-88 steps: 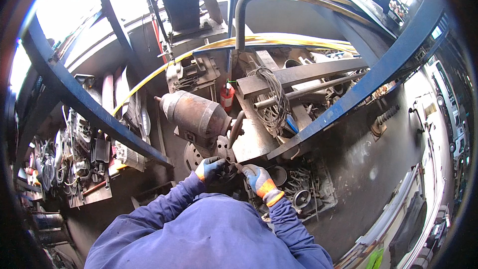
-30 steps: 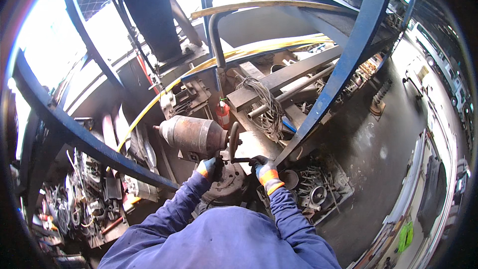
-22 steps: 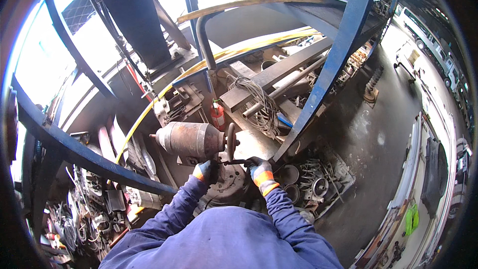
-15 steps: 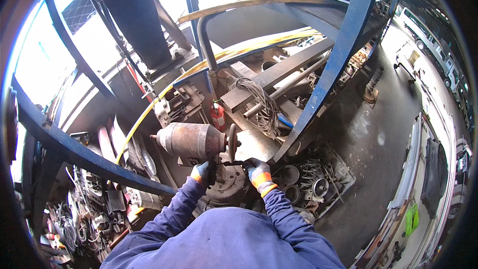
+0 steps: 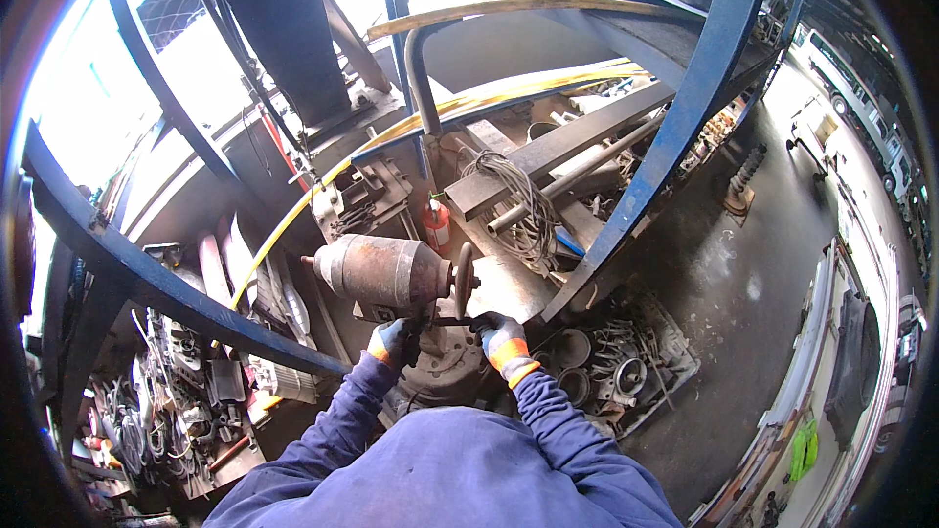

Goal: The person uses a bench grinder to grind a small metal part, repeatedly rotating and repositioning it against the spinning wheel. The person handles the part with gloved hands, occasionally inspecting it before continuing to grind different edges.

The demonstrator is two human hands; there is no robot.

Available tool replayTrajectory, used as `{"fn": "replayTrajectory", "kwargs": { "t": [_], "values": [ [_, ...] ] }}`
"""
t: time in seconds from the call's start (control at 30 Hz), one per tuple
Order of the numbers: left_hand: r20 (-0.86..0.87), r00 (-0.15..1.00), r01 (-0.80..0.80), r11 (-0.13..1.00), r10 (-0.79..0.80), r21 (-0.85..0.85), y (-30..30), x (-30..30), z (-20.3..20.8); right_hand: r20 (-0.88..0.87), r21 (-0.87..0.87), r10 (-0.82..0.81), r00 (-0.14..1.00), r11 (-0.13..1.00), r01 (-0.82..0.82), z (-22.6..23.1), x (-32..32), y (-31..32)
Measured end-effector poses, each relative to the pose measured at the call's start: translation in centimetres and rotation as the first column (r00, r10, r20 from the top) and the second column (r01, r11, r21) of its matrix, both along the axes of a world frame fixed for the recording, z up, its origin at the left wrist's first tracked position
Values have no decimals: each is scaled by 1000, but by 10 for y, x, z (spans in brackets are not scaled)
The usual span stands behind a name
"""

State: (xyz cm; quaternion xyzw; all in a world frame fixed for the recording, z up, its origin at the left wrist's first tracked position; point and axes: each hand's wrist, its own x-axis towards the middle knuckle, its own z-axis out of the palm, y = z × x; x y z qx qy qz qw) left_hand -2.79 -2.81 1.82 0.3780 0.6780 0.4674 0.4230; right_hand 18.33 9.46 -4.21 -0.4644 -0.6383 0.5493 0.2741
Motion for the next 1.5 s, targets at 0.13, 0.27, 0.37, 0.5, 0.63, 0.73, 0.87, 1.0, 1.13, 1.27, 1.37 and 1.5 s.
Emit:
{"fn": "replayTrajectory", "kwargs": {
  "t": [0.13, 0.27, 0.37, 0.5, 0.63, 0.73, 0.87, 1.0, 1.13, 1.27, 1.37, 1.5],
  "values": [
    [201, 979, -16, 999, 23, -41, -2, -3, -1, -30, -14, 2, 1000, 1000, -3, -6, -3, -1],
    [596, 785, -122, 985, 170, -120, -4, -10, -5, 3, -91, 40, 999, 995, -39, 4, -4, -4],
    [510, 858, 47, 981, 57, -187, -10, -20, 4, 3, -39, 102, 995, 994, -102, 20, 0, -3],
    [415, 900, 236, 951, -136, -199, -2, -23, 19, -13, -5, 126, 992, 992, -126, 19, 7, 3],
    [338, 900, 331, 935, -274, -125, 13, -3, 36, -11, -23, 147, 989, 989, -147, 14, 9, 8],
    [293, 929, 292, 933, -224, -212, 19, 3, 32, -38, -153, 144, 989, 977, -148, 25, 9, 8],
    [377, 919, 212, 952, -118, -219, 18, 1, 17, 41, -198, 125, 991, 974, -115, 57, 10, 4],
    [400, 916, 136, 963, -32, -233, 18, 1, 0, 144, 106, 48, 988, 992, -64, 20, 5, 5],
    [417, 909, 109, 971, -11, -211, 17, 3, -2, 191, 122, 21, 981, 992, -44, 44, 4, 1],
    [442, 896, 143, 970, -43, -197, 14, -1, -5, 179, 57, 31, 983, 998, -42, 48, 5, 0],
    [480, 877, 152, 965, -30, -216, 14, -4, -16, 177, 195, -18, 984, 981, -17, 43, 3, -2],
    [479, 875, 167, 971, -66, -172, 12, -4, -18, 132, 208, -23, 991, 978, -5, 29, 2, 1]
  ]
}}
